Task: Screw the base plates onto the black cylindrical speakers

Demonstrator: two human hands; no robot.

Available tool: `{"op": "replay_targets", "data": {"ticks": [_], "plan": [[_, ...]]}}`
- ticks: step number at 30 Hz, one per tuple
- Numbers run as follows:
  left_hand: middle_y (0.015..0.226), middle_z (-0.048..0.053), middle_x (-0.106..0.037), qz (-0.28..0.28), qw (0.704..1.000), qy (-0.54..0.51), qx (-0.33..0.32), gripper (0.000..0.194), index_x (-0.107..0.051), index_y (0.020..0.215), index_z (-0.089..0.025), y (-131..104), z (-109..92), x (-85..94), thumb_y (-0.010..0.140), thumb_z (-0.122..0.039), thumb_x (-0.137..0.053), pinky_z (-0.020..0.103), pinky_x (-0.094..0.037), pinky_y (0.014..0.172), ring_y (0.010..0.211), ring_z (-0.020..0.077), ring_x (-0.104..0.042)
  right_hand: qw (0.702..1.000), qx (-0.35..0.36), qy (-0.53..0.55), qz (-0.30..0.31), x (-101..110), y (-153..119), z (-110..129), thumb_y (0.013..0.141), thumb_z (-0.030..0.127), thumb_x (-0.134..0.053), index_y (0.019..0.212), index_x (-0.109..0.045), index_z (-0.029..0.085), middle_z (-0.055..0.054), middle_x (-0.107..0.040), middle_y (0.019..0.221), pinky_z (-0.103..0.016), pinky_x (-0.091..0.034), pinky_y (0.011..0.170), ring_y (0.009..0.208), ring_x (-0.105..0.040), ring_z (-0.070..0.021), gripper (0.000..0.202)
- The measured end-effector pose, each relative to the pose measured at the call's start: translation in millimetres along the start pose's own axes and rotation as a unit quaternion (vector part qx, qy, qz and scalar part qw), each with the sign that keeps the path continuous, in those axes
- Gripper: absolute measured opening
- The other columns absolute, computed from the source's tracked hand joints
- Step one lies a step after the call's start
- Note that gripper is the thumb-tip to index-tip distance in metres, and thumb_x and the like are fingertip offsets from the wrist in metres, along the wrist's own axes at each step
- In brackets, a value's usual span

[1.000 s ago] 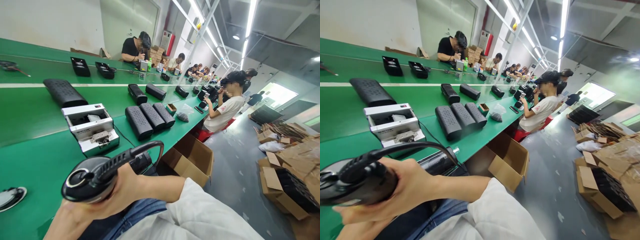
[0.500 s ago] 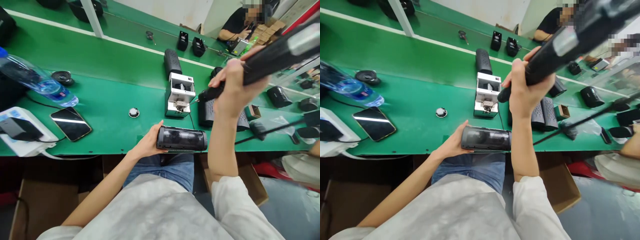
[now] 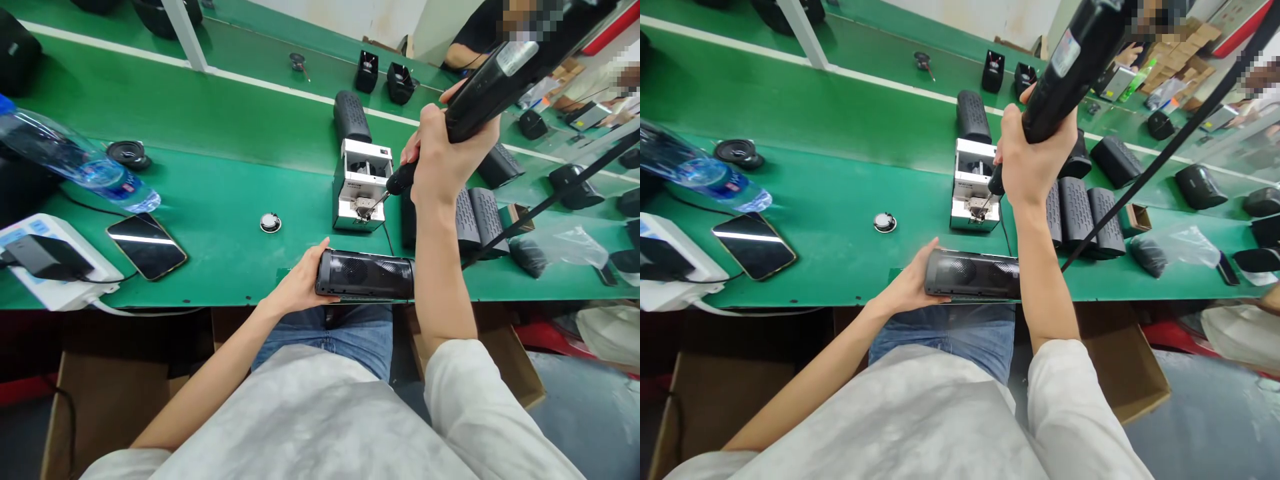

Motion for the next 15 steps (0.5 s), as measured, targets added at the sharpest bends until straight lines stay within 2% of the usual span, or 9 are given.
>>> {"op": "replay_targets", "data": {"ticks": [3, 5, 7, 9, 10, 12, 14, 15], "plan": [[0.177, 0.025, -0.043, -0.001, 1.000, 0.010, -0.002, 0.148, 0.002, 0.187, -0.030, -0.4, -0.7, 0.7, 0.084, -0.043, -0.104, 0.070, -0.047, 0.134, 0.163, 0.0490, -0.050, 1.000, 0.022, 0.013, -0.011, 1.1, 4.0, 0.1, 0.080, 0.087, -0.083, 0.102, -0.045, 0.041, 0.010, -0.052, 0.073, -0.042, -0.031, 0.055, 0.057, -0.031, -0.0156, 0.064], [0.178, 0.025, -0.042, 0.000, 1.000, 0.015, 0.001, 0.149, 0.002, 0.187, -0.030, -0.2, -0.3, 1.1, 0.083, -0.042, -0.104, 0.069, -0.047, 0.134, 0.163, 0.0492, -0.050, 0.999, 0.045, 0.024, 0.002, -4.3, 8.9, -0.4, 0.074, 0.094, -0.082, 0.099, -0.047, 0.040, 0.012, -0.051, 0.070, -0.040, -0.030, 0.053, 0.054, -0.029, -0.0134, 0.069], [0.176, 0.025, -0.044, 0.002, 1.000, 0.016, 0.005, 0.150, 0.003, 0.187, -0.030, 0.2, 0.1, 1.7, 0.082, -0.042, -0.105, 0.069, -0.048, 0.133, 0.163, 0.0491, -0.050, 0.996, 0.060, 0.030, 0.064, -19.9, 13.5, -1.7, 0.072, 0.094, -0.080, 0.098, -0.050, 0.038, 0.013, -0.046, 0.065, -0.039, -0.031, 0.052, 0.052, -0.028, -0.0115, 0.069], [0.174, 0.025, -0.046, 0.004, 1.000, 0.016, 0.007, 0.149, 0.002, 0.187, -0.029, 0.6, 0.3, 1.9, 0.083, -0.044, -0.104, 0.069, -0.049, 0.133, 0.161, 0.0486, -0.052, 0.991, 0.060, 0.028, 0.120, -34.7, 15.4, -3.9, 0.077, 0.085, -0.080, 0.098, -0.053, 0.037, 0.012, -0.042, 0.064, -0.038, -0.034, 0.051, 0.050, -0.030, -0.0110, 0.059], [0.174, 0.026, -0.047, 0.003, 1.000, 0.016, 0.006, 0.149, 0.002, 0.187, -0.029, 0.9, 0.4, 1.9, 0.084, -0.044, -0.104, 0.069, -0.049, 0.133, 0.161, 0.0487, -0.052, 0.990, 0.057, 0.026, 0.125, -37.1, 15.9, -4.8, 0.080, 0.079, -0.080, 0.099, -0.054, 0.037, 0.012, -0.043, 0.065, -0.038, -0.035, 0.050, 0.050, -0.031, -0.0116, 0.053], [0.176, 0.027, -0.044, 0.000, 1.000, 0.017, 0.002, 0.148, 0.001, 0.187, -0.027, 1.2, 0.4, 1.8, 0.084, -0.045, -0.104, 0.070, -0.047, 0.133, 0.162, 0.0497, -0.050, 0.996, 0.052, 0.022, 0.076, -29.0, 15.9, -5.2, 0.080, 0.075, -0.083, 0.097, -0.054, 0.039, 0.011, -0.044, 0.067, -0.038, -0.034, 0.048, 0.052, -0.030, -0.0129, 0.050], [0.179, 0.028, -0.041, -0.003, 1.000, 0.016, -0.005, 0.148, 0.000, 0.187, -0.025, 1.3, 0.6, 1.1, 0.083, -0.045, -0.104, 0.070, -0.046, 0.135, 0.164, 0.0505, -0.048, 0.999, 0.049, 0.021, 0.005, -13.1, 10.3, -2.7, 0.078, 0.080, -0.085, 0.093, -0.050, 0.037, 0.010, -0.046, 0.070, -0.037, -0.032, 0.048, 0.055, -0.028, -0.0126, 0.056], [0.180, 0.028, -0.040, -0.005, 1.000, 0.013, -0.007, 0.148, -0.001, 0.187, -0.025, 1.4, 0.9, 0.9, 0.083, -0.045, -0.104, 0.070, -0.045, 0.135, 0.165, 0.0505, -0.048, 0.999, 0.042, 0.016, -0.007, -7.8, 5.9, -1.2, 0.080, 0.080, -0.084, 0.092, -0.050, 0.037, 0.010, -0.047, 0.072, -0.037, -0.034, 0.049, 0.056, -0.029, -0.0127, 0.057]]}}
Point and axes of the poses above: each hand's wrist, its own y-axis towards the middle knuckle, its own x-axis out of the back of the hand, z = x × y, the point moved 10 cm from there along y, towards the middle knuckle
